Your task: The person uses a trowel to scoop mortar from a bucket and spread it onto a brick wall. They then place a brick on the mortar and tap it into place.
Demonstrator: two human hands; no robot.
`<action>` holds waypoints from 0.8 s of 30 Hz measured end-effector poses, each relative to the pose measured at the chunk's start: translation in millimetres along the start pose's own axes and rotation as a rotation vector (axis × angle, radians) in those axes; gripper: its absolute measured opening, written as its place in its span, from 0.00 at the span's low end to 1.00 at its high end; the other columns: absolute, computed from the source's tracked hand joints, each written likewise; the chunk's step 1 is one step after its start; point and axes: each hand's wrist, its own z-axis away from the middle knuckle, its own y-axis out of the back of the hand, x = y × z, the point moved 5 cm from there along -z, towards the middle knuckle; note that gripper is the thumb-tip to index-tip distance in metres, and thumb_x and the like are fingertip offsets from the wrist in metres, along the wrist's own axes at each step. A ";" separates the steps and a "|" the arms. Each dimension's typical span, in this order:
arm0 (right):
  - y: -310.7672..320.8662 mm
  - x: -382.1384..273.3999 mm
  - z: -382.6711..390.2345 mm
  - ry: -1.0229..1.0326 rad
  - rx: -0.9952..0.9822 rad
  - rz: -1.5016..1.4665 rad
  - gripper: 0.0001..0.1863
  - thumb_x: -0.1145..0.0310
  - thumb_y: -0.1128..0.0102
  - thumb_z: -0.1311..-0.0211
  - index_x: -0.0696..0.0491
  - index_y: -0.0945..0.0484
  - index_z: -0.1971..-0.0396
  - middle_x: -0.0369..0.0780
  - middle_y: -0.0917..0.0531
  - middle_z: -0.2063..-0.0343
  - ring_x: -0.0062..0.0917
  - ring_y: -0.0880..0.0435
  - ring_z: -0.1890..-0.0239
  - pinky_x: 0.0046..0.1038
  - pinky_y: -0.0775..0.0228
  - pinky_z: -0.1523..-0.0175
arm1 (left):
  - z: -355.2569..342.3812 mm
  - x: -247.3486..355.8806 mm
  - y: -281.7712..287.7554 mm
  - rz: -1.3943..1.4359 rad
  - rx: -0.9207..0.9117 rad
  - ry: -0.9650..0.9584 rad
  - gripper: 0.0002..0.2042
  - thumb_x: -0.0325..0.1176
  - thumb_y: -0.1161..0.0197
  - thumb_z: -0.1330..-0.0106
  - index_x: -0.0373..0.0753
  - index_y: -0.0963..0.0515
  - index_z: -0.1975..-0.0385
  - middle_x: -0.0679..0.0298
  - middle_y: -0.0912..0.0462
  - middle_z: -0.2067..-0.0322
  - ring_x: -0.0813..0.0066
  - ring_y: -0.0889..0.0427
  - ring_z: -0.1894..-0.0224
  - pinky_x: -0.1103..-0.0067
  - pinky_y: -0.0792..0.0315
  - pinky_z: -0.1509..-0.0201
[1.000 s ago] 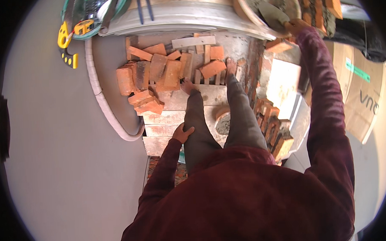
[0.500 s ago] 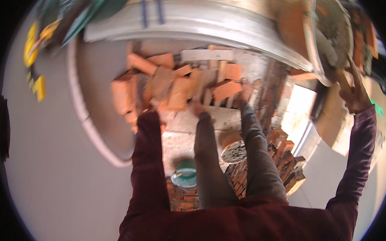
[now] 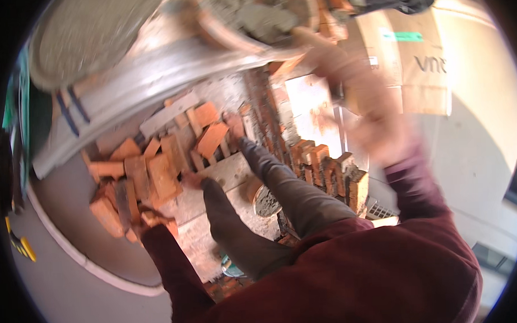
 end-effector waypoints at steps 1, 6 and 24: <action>-35.6 -6.7 1.6 0.005 -0.303 -0.013 0.32 0.63 0.38 0.43 0.56 0.37 0.39 0.48 0.27 0.45 0.35 0.27 0.44 0.32 0.36 0.39 | 12.7 15.0 24.0 0.013 0.003 -0.002 0.24 0.31 0.42 0.35 0.35 0.35 0.39 0.56 0.28 0.48 0.68 0.25 0.52 0.78 0.26 0.51; -217.1 -3.6 77.3 0.144 -0.815 0.027 0.37 0.65 0.40 0.47 0.50 0.43 0.35 0.47 0.33 0.42 0.39 0.31 0.40 0.39 0.35 0.40 | 137.1 133.9 21.4 -0.025 -0.067 0.262 0.13 0.36 0.42 0.35 0.35 0.23 0.56 0.62 0.21 0.60 0.73 0.23 0.58 0.81 0.27 0.62; -18.0 104.9 202.9 -0.335 0.213 -0.250 0.60 0.53 0.24 0.72 0.47 0.47 0.32 0.58 0.39 0.40 0.53 0.35 0.41 0.45 0.38 0.38 | 546.0 324.3 -298.9 -0.625 -1.645 -0.065 0.23 0.32 0.36 0.43 0.25 0.28 0.50 0.61 0.20 0.59 0.78 0.22 0.59 0.81 0.28 0.54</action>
